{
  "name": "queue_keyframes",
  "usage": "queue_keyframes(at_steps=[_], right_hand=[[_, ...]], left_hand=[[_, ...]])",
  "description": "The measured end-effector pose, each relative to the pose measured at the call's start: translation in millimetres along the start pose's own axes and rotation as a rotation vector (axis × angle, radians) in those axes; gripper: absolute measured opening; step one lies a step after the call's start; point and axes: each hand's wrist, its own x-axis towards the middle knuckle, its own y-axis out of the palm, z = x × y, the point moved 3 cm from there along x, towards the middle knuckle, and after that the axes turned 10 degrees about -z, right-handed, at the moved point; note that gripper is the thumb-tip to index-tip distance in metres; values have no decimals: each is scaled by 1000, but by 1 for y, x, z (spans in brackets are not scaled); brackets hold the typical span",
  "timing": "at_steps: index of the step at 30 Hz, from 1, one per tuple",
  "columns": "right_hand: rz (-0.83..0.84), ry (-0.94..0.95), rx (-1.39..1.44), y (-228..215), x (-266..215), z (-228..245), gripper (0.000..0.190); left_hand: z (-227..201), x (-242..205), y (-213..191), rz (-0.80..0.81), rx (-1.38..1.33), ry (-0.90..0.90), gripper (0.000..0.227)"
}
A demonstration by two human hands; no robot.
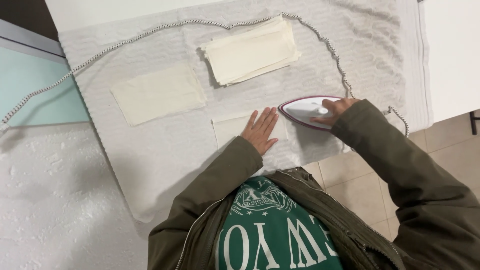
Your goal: Ironing small rectangular pieces of white cloth.
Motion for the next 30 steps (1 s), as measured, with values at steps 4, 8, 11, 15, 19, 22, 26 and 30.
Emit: queue_keyframes(at_steps=[4, 8, 11, 15, 19, 22, 26, 30], right_hand=[[-11, -35, 29, 1, 8, 6, 56], [20, -70, 27, 9, 20, 12, 55], [28, -104, 22, 14, 28, 18, 55], [63, -159, -13, 6, 37, 34, 56], [16, -223, -23, 4, 46, 50, 58], [1, -271, -29, 0, 53, 64, 57], [15, -309, 6, 3, 65, 80, 55], [6, -316, 8, 8, 72, 94, 54]], left_hand=[[3, -1, -3, 16, 4, 0, 80], [14, -8, -13, 81, -6, -46, 79], [26, -25, -22, 96, 36, -115, 77], [34, -47, -32, 13, 11, -207, 76], [41, -56, -29, -43, -27, -240, 74], [42, -65, -32, -129, 5, -251, 71], [45, -73, -39, -170, 29, -299, 69], [54, -87, -30, -227, 51, -366, 68]])
